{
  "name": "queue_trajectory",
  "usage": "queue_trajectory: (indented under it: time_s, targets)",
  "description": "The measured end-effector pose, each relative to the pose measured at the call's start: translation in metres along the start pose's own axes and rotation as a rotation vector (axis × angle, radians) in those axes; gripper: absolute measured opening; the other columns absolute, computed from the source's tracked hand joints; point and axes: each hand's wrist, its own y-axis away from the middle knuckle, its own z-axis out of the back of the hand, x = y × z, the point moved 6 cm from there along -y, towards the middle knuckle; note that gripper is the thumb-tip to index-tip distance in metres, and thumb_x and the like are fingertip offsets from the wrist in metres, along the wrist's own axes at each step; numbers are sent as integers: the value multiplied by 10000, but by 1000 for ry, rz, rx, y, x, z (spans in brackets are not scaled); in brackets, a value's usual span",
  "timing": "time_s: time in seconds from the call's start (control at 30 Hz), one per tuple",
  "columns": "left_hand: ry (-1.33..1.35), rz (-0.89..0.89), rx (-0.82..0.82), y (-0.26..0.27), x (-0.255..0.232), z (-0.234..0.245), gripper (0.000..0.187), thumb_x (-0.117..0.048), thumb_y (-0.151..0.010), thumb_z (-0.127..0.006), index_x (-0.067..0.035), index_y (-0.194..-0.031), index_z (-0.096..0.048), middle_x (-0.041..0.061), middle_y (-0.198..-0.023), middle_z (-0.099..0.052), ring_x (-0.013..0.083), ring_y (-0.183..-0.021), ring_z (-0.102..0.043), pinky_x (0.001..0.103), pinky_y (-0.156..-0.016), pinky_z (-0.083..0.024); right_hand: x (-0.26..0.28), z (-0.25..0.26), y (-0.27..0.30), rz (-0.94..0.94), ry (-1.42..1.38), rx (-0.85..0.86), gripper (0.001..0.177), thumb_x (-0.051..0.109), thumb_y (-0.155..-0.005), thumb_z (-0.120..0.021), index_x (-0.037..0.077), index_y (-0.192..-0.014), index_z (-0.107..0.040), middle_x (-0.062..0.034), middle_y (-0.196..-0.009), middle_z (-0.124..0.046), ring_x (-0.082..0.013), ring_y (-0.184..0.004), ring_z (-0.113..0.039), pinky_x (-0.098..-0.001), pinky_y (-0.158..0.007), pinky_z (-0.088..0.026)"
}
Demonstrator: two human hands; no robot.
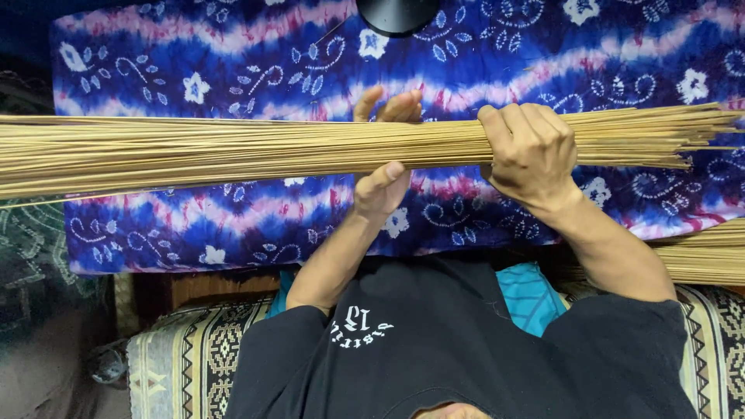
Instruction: Gathering, aligning, and tying long bamboo sticks into a large bundle
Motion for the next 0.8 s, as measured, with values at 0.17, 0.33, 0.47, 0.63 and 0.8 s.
queue_trajectory:
  time_s: [0.17, 0.33, 0.47, 0.63, 0.8]
  targets:
    - [-85, 18, -180, 18, 15, 17, 429, -81, -942, -671, -109, -1305, -444, 47, -1099, -654, 208, -1254, -594, 415, -1241, -344, 21, 6, -17, -6, 29, 7, 256, 62, -990, -424, 130, -971, -670, 11, -714, -487, -169, -635, -581, -265, -726, -555]
    - [-103, 48, -328, 24, 14, 30, 278, -40, -948, -662, -112, -1168, -510, 14, -880, -595, 180, -1041, -624, 411, -1148, -402, 28, -25, 8, -28, 5, 99, 275, 31, -787, -566, 147, -1011, -675, 18, -755, -531, -181, -689, -597, -284, -760, -537]
    - [-115, 61, -392, 27, 13, 28, 292, -43, -938, -681, -120, -1158, -506, 2, -889, -568, 177, -1032, -618, 409, -1127, -416, 28, -14, -16, -140, -418, 320, 713, 154, -542, -846, 80, -1225, -655, -81, -987, -639, -290, -946, -649, -399, -887, -502]
    - [-71, 83, -449, 40, 9, 39, 308, -21, -916, -690, -107, -1143, -501, 17, -887, -545, 189, -1039, -609, 426, -1126, -411, 30, 0, -73, -268, -1055, 383, 710, 229, -723, -913, 11, -1332, -619, -226, -1216, -635, -470, -1162, -598, -559, -996, -459]
    - [150, 318, -400, 75, 27, 70, 397, 57, -951, -607, -99, -1311, -545, 57, -1190, -646, 160, -1098, -620, 324, -1073, -459, 66, -50, -116, -176, -1162, 566, 332, 326, -951, -729, 3, -1011, -781, -140, -963, -740, -249, -868, -682, -409, -808, -525]
